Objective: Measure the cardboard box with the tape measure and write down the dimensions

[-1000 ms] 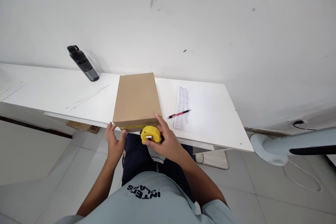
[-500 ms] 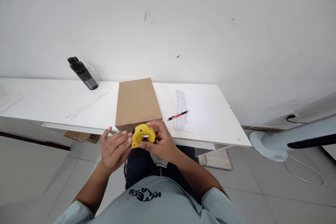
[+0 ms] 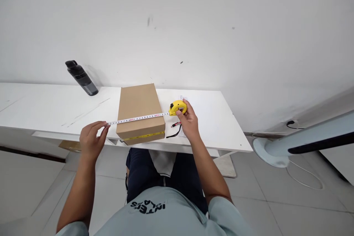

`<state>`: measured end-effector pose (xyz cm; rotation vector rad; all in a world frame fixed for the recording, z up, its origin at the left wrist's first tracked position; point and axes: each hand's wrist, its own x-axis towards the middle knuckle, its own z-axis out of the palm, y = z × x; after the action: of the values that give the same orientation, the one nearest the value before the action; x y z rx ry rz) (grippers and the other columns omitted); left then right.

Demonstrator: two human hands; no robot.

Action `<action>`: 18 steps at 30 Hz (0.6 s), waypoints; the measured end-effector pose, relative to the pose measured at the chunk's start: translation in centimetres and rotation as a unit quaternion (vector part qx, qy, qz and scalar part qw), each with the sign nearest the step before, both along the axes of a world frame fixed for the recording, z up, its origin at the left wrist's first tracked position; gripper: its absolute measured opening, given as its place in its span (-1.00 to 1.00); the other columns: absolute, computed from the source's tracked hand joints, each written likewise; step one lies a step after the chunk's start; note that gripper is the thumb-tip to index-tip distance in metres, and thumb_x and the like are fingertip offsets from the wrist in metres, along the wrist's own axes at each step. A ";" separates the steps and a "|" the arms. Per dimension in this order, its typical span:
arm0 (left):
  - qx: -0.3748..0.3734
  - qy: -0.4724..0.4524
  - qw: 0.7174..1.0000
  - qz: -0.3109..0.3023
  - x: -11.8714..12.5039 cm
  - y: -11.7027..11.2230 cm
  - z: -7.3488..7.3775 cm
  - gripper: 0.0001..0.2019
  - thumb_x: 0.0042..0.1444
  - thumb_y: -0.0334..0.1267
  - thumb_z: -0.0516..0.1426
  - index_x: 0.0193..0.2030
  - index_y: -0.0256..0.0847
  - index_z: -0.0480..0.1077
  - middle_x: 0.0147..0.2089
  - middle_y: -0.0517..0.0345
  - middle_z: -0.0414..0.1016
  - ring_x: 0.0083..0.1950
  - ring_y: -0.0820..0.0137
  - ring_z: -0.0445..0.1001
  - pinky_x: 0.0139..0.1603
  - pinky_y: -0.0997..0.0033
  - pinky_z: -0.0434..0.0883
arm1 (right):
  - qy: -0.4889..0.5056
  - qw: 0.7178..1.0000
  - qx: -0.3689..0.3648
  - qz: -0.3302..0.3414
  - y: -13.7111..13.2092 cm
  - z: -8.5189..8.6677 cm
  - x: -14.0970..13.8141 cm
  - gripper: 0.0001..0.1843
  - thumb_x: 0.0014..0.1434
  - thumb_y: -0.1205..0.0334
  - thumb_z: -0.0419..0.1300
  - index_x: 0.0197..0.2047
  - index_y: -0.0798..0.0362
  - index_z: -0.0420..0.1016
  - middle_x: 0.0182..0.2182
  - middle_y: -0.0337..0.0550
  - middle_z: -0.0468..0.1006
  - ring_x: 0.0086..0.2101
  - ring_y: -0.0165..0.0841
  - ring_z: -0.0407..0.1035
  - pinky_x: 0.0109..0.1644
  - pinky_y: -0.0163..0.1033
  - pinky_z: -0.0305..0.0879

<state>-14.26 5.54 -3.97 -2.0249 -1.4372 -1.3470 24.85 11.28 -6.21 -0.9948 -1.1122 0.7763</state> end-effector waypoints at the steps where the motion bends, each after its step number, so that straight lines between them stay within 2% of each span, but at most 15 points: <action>1: 0.003 0.003 1.000 -0.011 0.6 -0.1 -0.2 -0.83 0.27 -0.16 0.28 -0.04 -0.07 0.60 -0.05 0.01 0.71 0.01 0.21 0.66 0.13 0.16 0.49 | -0.004 1.000 -0.001 0.002 -0.1 -0.1 -0.2 -0.12 0.14 -0.24 0.40 0.40 0.00 0.37 0.29 0.12 0.50 0.23 -0.09 0.45 0.39 0.09 0.34; 4: -0.020 -0.008 0.997 -0.071 2.6 -0.6 -0.6 -0.69 0.35 -0.21 0.17 0.19 -0.10 0.53 0.16 -0.09 0.64 0.21 0.19 0.59 0.24 0.10 0.48 | -0.032 0.999 0.000 0.021 -0.5 0.0 -1.0 -0.15 0.18 -0.26 0.36 0.40 0.00 0.38 0.28 0.11 0.50 0.21 -0.11 0.46 0.37 0.03 0.37; 6: -0.042 -0.047 0.993 -0.099 3.9 -1.0 -0.8 -0.63 0.41 -0.19 0.08 0.28 -0.11 0.47 0.24 -0.12 0.58 0.30 0.19 0.53 0.30 0.06 0.47 | -0.053 0.998 0.005 0.037 -0.7 0.3 -1.5 -0.18 0.22 -0.26 0.32 0.41 -0.03 0.37 0.31 0.08 0.48 0.22 -0.13 0.44 0.38 0.00 0.36; 9: -0.053 -0.115 0.987 -0.102 5.1 -1.3 -1.0 -0.61 0.47 -0.07 0.00 0.26 -0.11 0.50 0.24 -0.09 0.57 0.30 0.20 0.52 0.33 0.03 0.45 | -0.067 0.997 0.007 0.046 -0.7 0.6 -1.6 -0.19 0.25 -0.27 0.28 0.44 -0.06 0.33 0.32 0.04 0.47 0.24 -0.15 0.42 0.38 -0.04 0.35; 12: -0.047 -0.132 0.986 -0.094 5.5 -1.2 -1.2 -0.57 0.47 0.00 -0.01 0.24 -0.12 0.52 0.21 -0.08 0.59 0.29 0.19 0.53 0.34 0.02 0.45 | -0.070 0.997 0.002 0.045 -0.7 0.5 -1.4 -0.17 0.25 -0.27 0.28 0.44 -0.05 0.32 0.31 0.05 0.47 0.23 -0.15 0.43 0.37 -0.05 0.37; 18: -0.035 -0.113 0.989 -0.093 5.3 -1.0 -1.3 -0.62 0.47 -0.07 0.03 0.24 -0.13 0.52 0.20 -0.09 0.60 0.26 0.20 0.55 0.31 0.05 0.47 | -0.069 0.997 -0.006 0.041 -0.7 0.1 -1.2 -0.19 0.24 -0.27 0.30 0.42 -0.06 0.34 0.30 0.05 0.47 0.23 -0.13 0.43 0.37 -0.03 0.36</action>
<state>-9.00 4.56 -5.28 -2.1551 -1.4330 -1.6719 23.65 10.58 -6.13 -1.0305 -1.2761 0.7908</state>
